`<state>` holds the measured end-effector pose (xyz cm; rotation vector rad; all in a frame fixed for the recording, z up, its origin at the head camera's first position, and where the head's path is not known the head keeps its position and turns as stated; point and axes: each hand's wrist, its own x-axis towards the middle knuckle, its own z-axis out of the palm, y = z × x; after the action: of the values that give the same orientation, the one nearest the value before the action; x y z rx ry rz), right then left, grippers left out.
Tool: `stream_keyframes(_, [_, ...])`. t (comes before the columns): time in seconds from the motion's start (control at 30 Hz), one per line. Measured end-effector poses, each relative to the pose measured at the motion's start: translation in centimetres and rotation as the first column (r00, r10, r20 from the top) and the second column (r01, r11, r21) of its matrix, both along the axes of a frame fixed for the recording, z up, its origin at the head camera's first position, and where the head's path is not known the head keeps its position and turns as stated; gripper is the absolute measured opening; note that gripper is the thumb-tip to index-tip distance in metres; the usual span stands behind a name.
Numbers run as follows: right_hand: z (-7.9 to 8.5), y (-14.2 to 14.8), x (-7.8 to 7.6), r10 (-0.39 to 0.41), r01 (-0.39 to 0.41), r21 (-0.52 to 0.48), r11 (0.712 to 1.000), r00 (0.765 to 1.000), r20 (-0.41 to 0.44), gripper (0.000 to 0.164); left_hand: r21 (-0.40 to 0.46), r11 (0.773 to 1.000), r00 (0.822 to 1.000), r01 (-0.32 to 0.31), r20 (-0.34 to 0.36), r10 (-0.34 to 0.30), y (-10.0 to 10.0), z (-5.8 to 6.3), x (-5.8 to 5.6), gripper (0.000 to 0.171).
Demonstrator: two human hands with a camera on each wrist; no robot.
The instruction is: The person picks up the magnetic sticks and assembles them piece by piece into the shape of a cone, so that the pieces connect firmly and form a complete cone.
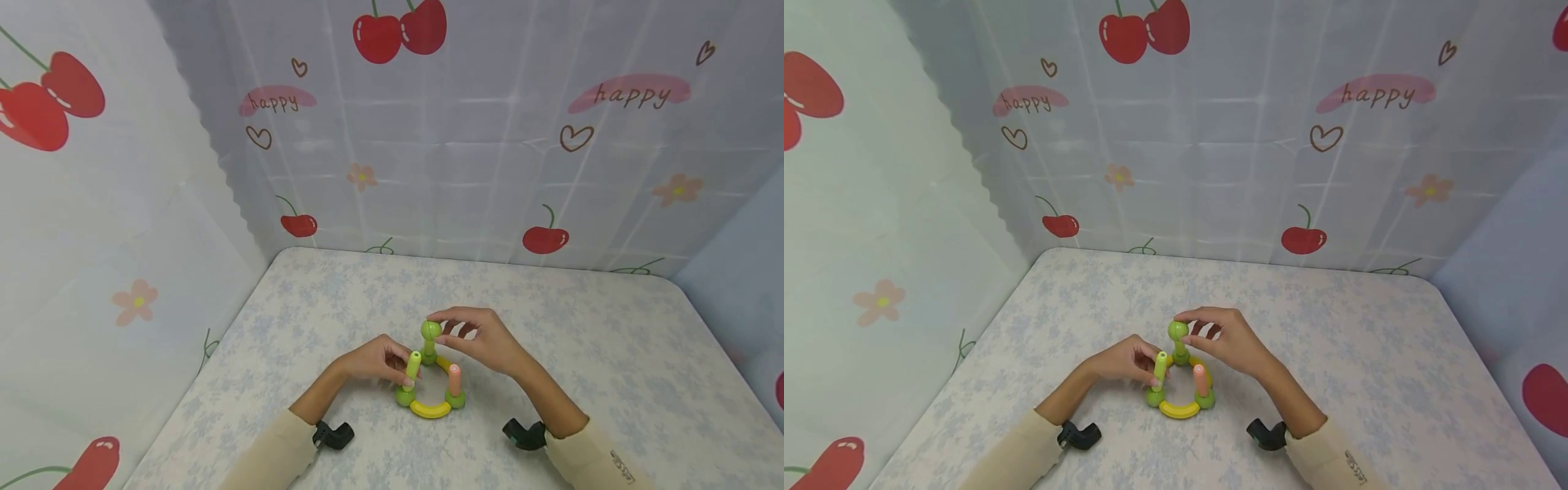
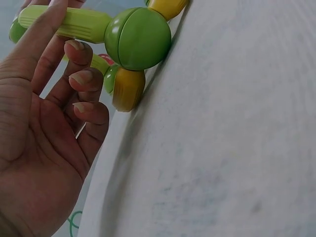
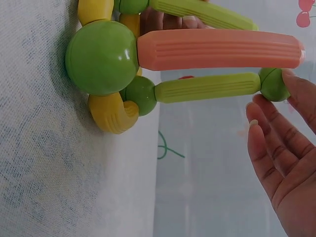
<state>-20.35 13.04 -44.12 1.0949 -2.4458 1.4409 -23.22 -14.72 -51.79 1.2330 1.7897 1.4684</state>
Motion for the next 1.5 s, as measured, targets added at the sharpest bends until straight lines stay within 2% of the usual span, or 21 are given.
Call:
stream_keyframes(0.73, [0.3, -0.7, 0.7, 0.154, -0.153, -0.017, 0.988, 0.987, 0.041, 0.033, -0.01, 1.0, 1.0, -0.017, 0.016, 0.018, 0.2, 0.2, 0.2, 0.019])
stream_keyframes(0.87, [0.2, -0.8, 0.9, 0.152, -0.153, 0.002, 0.988, 0.987, 0.058, 0.033, -0.011, 1.0, 1.0, -0.019, 0.012, 0.02, 0.1, 0.0, 0.2, 0.019])
stream_keyframes(1.1, [0.4, -0.6, 0.9, 0.149, -0.15, 0.018, 0.989, 0.988, 0.035, 0.034, -0.002, 1.0, 1.0, -0.013, 0.016, 0.013, 0.0, 0.1, 0.3, 0.02])
stream_keyframes(1.2, [0.9, -0.1, 0.8, 0.12, -0.121, 0.034, 0.992, 0.992, 0.037, 0.035, 0.0, 1.0, 1.0, -0.016, 0.016, 0.016, 0.0, 0.1, 0.2, 0.02])
stream_keyframes(1.37, [1.6, 1.5, 0.5, 0.042, -0.047, 0.075, 0.996, 0.996, 0.074, 0.027, 0.012, 1.0, 1.0, -0.019, 0.024, 0.018, 0.1, 0.0, 0.1, 0.021])
stream_keyframes(1.5, [1.1, 2.6, 0.5, 0.067, -0.081, 0.113, 0.99, 0.989, 0.128, 0.023, 0.031, 0.999, 0.999, -0.019, 0.046, 0.018, 0.0, 0.0, 0.1, 0.021])
